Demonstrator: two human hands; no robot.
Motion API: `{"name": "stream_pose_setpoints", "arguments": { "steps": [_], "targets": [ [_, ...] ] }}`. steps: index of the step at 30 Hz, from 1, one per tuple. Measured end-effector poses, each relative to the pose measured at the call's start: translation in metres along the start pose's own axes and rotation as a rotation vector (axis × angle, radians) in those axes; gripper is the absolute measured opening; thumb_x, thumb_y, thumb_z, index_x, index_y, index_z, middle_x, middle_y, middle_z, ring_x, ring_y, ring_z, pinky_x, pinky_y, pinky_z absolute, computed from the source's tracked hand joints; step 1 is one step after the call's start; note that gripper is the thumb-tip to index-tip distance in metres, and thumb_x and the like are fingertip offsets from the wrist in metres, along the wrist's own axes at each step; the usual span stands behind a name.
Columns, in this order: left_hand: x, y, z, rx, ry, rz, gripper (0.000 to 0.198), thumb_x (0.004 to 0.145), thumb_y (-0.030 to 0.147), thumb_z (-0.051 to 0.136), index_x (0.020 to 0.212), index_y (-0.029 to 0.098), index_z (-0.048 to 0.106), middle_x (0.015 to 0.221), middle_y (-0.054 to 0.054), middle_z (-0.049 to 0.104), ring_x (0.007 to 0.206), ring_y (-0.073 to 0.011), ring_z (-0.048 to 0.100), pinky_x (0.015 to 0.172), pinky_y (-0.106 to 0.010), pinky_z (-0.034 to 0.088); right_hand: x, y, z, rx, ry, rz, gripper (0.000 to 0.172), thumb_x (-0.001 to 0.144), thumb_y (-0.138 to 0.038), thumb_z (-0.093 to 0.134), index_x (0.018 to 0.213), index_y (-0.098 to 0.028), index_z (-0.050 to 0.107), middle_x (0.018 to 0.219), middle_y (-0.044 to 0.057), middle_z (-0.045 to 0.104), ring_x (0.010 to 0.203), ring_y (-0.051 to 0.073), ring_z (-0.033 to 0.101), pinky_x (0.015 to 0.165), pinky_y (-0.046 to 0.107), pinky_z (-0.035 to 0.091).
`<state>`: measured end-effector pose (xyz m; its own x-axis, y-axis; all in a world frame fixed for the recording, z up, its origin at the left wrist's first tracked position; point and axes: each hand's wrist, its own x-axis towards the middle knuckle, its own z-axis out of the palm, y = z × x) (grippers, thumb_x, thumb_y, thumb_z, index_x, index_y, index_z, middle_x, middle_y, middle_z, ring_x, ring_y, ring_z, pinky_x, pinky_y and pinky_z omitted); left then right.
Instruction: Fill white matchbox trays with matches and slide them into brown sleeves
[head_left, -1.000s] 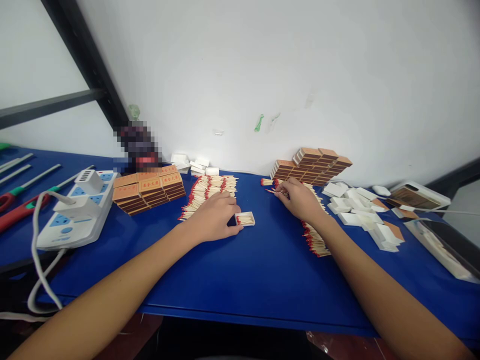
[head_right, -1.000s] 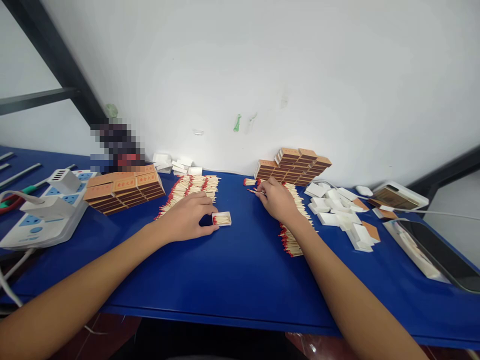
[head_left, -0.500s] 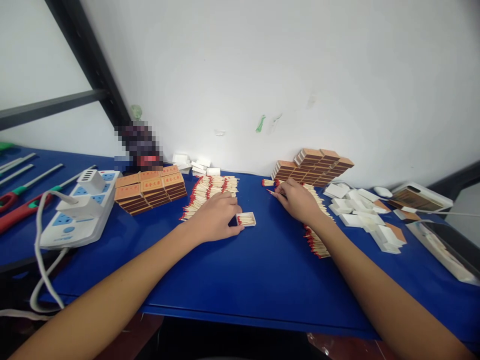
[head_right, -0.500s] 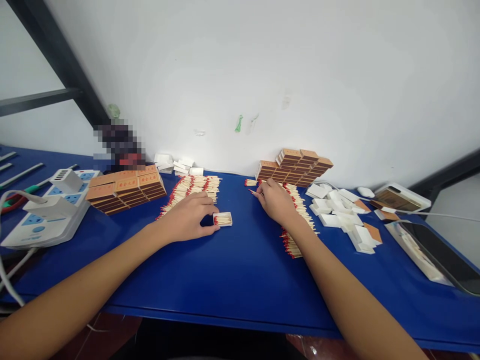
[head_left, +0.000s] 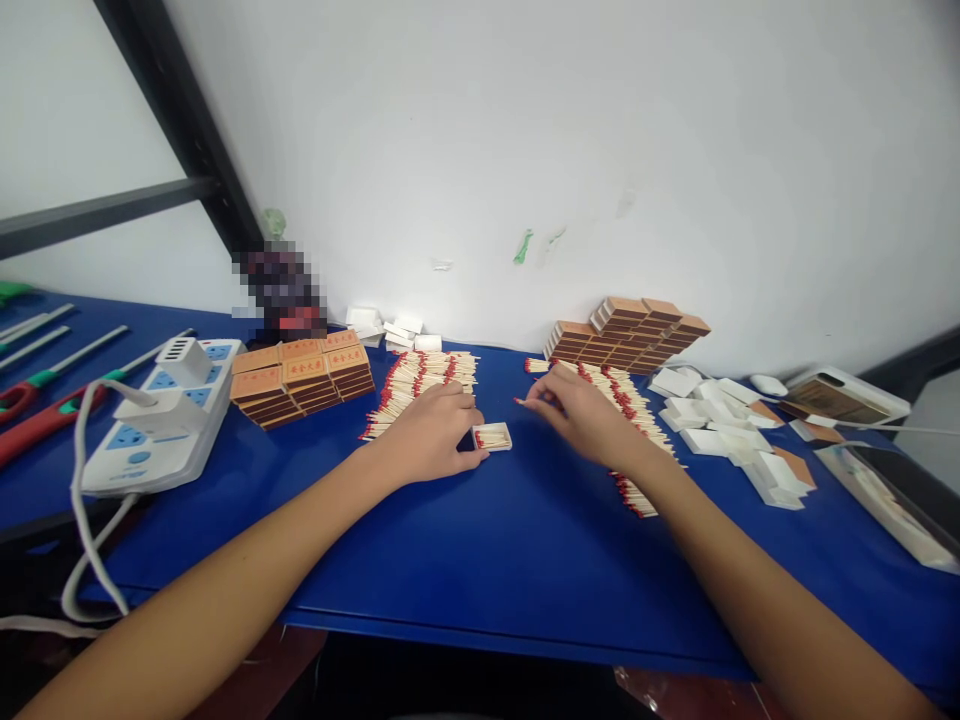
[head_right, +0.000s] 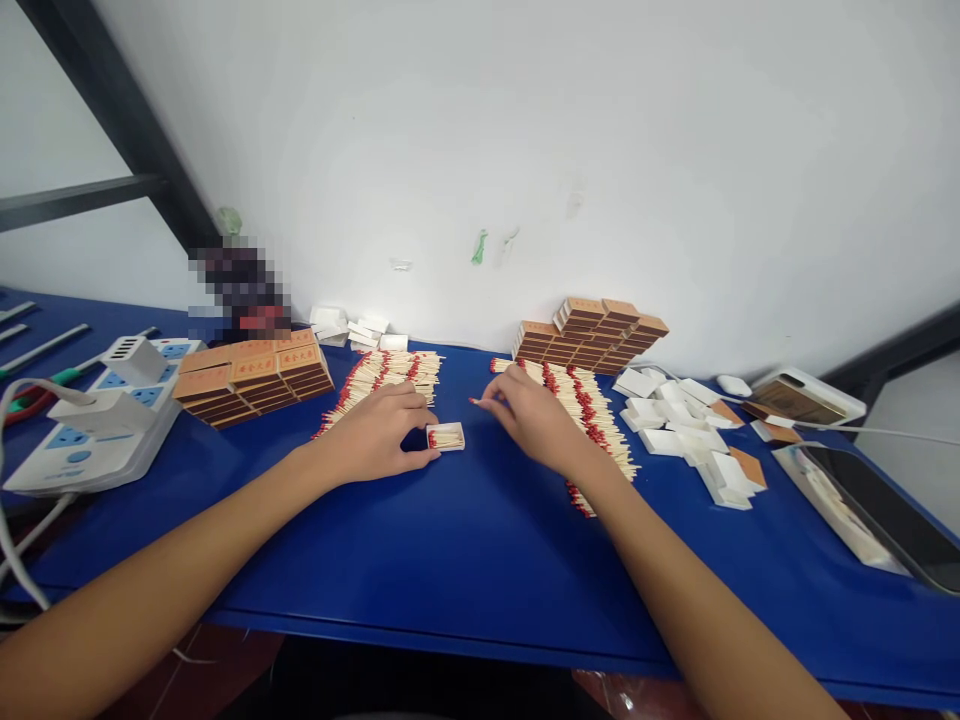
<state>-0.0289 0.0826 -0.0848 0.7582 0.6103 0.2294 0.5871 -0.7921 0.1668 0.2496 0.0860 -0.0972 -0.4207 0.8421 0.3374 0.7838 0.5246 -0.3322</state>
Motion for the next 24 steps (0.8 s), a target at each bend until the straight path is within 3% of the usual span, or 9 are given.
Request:
{"name": "stream_pose_setpoints", "arguments": {
  "steps": [5,10,14,18,21,24],
  "targets": [
    [0.000,0.000,0.001,0.004,0.001,0.008,0.030,0.098,0.043,0.072,0.110,0.016,0.078,0.104,-0.009,0.074,0.107,-0.0281,0.065,0.105,-0.044,0.049,-0.005,-0.052,0.008,-0.128,-0.079,-0.146,0.017,0.111,-0.030,0.050,0.103,-0.023,0.064,0.104,0.009,0.064,0.088,0.022,0.064,0.075,0.035,0.051],
    [0.000,-0.001,0.000,0.012,0.006,0.013,0.028,0.097,0.043,0.074,0.105,0.017,0.078,0.103,-0.009,0.074,0.106,-0.0279,0.065,0.104,-0.045,0.049,-0.005,-0.060,0.022,-0.235,-0.100,-0.169,0.018,0.111,-0.029,0.050,0.102,-0.023,0.064,0.104,0.009,0.066,0.089,0.023,0.064,0.069,0.035,0.049],
    [0.000,0.000,-0.002,0.002,-0.006,0.008,0.027,0.096,0.041,0.075,0.108,0.016,0.078,0.106,-0.009,0.075,0.106,-0.0276,0.066,0.103,-0.043,0.050,0.001,-0.038,0.018,-0.180,-0.004,-0.104,0.018,0.111,-0.030,0.051,0.106,-0.022,0.066,0.106,0.009,0.067,0.094,0.024,0.066,0.081,0.037,0.053],
    [0.000,0.001,-0.002,0.005,-0.007,0.005,0.028,0.096,0.041,0.076,0.109,0.016,0.079,0.105,-0.010,0.075,0.108,-0.0286,0.066,0.102,-0.044,0.051,0.011,0.010,0.013,-0.266,0.122,0.071,0.017,0.106,-0.030,0.055,0.106,-0.021,0.069,0.108,0.014,0.067,0.102,0.031,0.065,0.087,0.044,0.052],
    [0.000,0.001,-0.002,0.007,-0.003,0.006,0.028,0.095,0.041,0.077,0.109,0.016,0.079,0.105,-0.010,0.076,0.110,-0.0297,0.067,0.104,-0.045,0.051,0.013,0.041,0.014,-0.284,0.099,0.140,0.017,0.104,-0.031,0.057,0.101,-0.020,0.070,0.102,0.014,0.065,0.100,0.032,0.064,0.087,0.045,0.052],
    [0.000,0.001,-0.001,-0.002,-0.004,0.008,0.028,0.095,0.041,0.077,0.109,0.017,0.079,0.106,-0.010,0.076,0.109,-0.0295,0.067,0.104,-0.045,0.051,0.012,0.054,0.017,-0.233,0.056,0.130,0.018,0.103,-0.030,0.055,0.095,-0.022,0.069,0.099,0.011,0.063,0.097,0.030,0.064,0.086,0.043,0.051]
  ]
}}
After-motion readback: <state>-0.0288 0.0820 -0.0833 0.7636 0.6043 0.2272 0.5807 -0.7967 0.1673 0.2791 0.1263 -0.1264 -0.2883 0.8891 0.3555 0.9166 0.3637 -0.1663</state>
